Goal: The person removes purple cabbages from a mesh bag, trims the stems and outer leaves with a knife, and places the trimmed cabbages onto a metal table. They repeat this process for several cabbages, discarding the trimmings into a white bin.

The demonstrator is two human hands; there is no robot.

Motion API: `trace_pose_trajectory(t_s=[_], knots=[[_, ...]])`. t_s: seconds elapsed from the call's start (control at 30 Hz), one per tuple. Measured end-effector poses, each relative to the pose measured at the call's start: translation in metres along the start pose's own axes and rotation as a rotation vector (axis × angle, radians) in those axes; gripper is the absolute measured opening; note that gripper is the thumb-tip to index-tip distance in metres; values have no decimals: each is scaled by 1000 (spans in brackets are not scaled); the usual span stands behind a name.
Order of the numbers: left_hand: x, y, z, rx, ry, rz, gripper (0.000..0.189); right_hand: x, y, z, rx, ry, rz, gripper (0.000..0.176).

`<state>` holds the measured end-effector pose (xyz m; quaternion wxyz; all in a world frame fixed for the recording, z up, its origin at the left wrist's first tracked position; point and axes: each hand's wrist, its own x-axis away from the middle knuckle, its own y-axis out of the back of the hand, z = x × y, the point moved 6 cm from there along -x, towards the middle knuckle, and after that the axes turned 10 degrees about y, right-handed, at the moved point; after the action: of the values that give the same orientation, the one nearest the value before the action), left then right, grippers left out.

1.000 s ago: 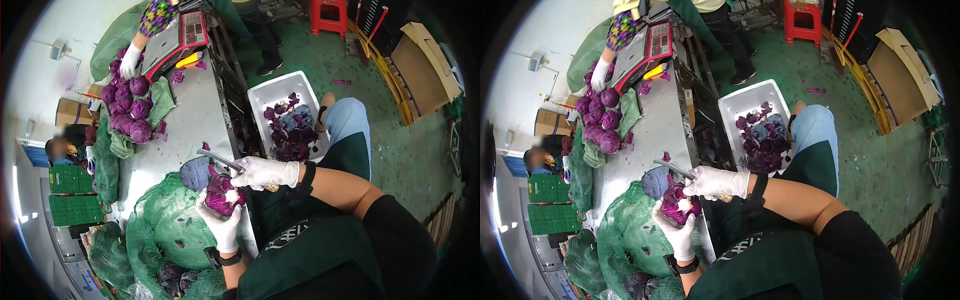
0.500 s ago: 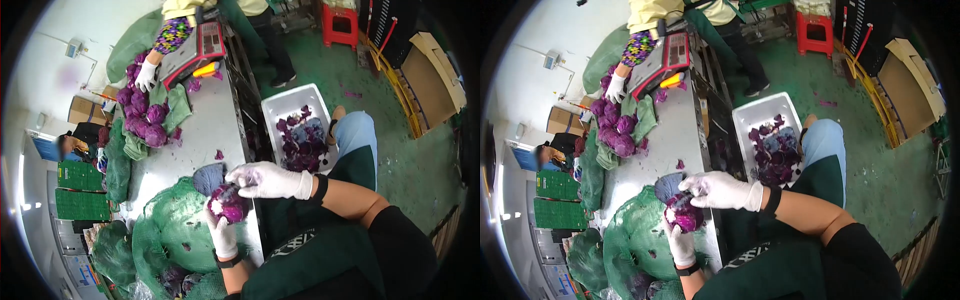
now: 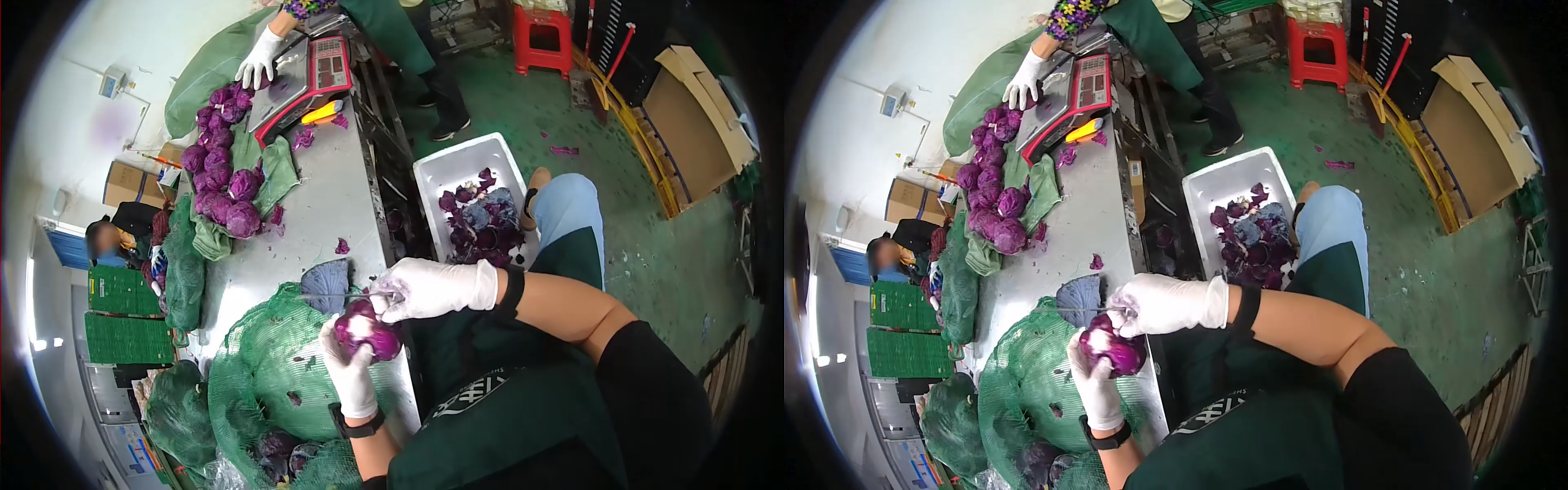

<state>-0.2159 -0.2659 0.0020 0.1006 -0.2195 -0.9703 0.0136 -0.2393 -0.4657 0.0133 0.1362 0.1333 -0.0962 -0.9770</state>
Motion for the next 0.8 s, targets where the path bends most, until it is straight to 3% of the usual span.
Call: trace_pose_trajectory(t_s=[0.03, 0.1, 0.13, 0.17, 0.23, 0.27, 0.3, 0.37, 0.4, 0.43, 0.47, 0.5, 0.57, 0.7, 0.8], knots=[[-5, 9, 15, 197, 31, 35, 67, 5, -3, -4, -1, 0, 0, 14], [-10, 9, 18, 419, 30, 99, 68, 23, -1, -9, -567, 111, -132, 11], [-11, 9, 15, 492, 77, 93, 68, 31, 7, -18, -611, 117, -222, 9], [-12, 13, 14, 497, 65, 78, 68, 43, 21, -22, -497, -68, -276, 9], [-15, 22, 23, 784, 155, 108, 66, 53, 37, -64, -385, -77, -461, 10], [-15, 22, 24, 862, 155, 114, 63, 57, 47, -56, 26, -162, -493, 11], [-15, 19, 21, 857, 153, 111, 63, 61, 56, -44, 439, -244, -521, 14], [-18, 10, 13, 751, 109, 100, 59, 50, 39, -18, 202, -58, -601, 22], [-18, 7, 14, 675, 81, 110, 55, 40, 26, -2, 80, -68, -495, 27], [-19, 2, 15, 673, 90, 117, 55, 31, 9, 7, 43, 68, -482, 33], [-19, -2, 15, 611, 61, 75, 55, 28, 1, 30, 195, 103, -422, 39], [-19, -6, 14, 548, 28, 32, 55, 25, -7, 43, 346, 4, -299, 43], [-18, -14, 15, 481, -33, -34, 53, 18, -19, 38, 500, 130, -433, 42], [-14, -24, 2, 416, -88, -95, 60, 21, -12, 18, 235, 96, -483, 26], [-9, -34, -8, 336, -145, -166, 59, 26, -8, 24, 202, 74, -495, 27]])
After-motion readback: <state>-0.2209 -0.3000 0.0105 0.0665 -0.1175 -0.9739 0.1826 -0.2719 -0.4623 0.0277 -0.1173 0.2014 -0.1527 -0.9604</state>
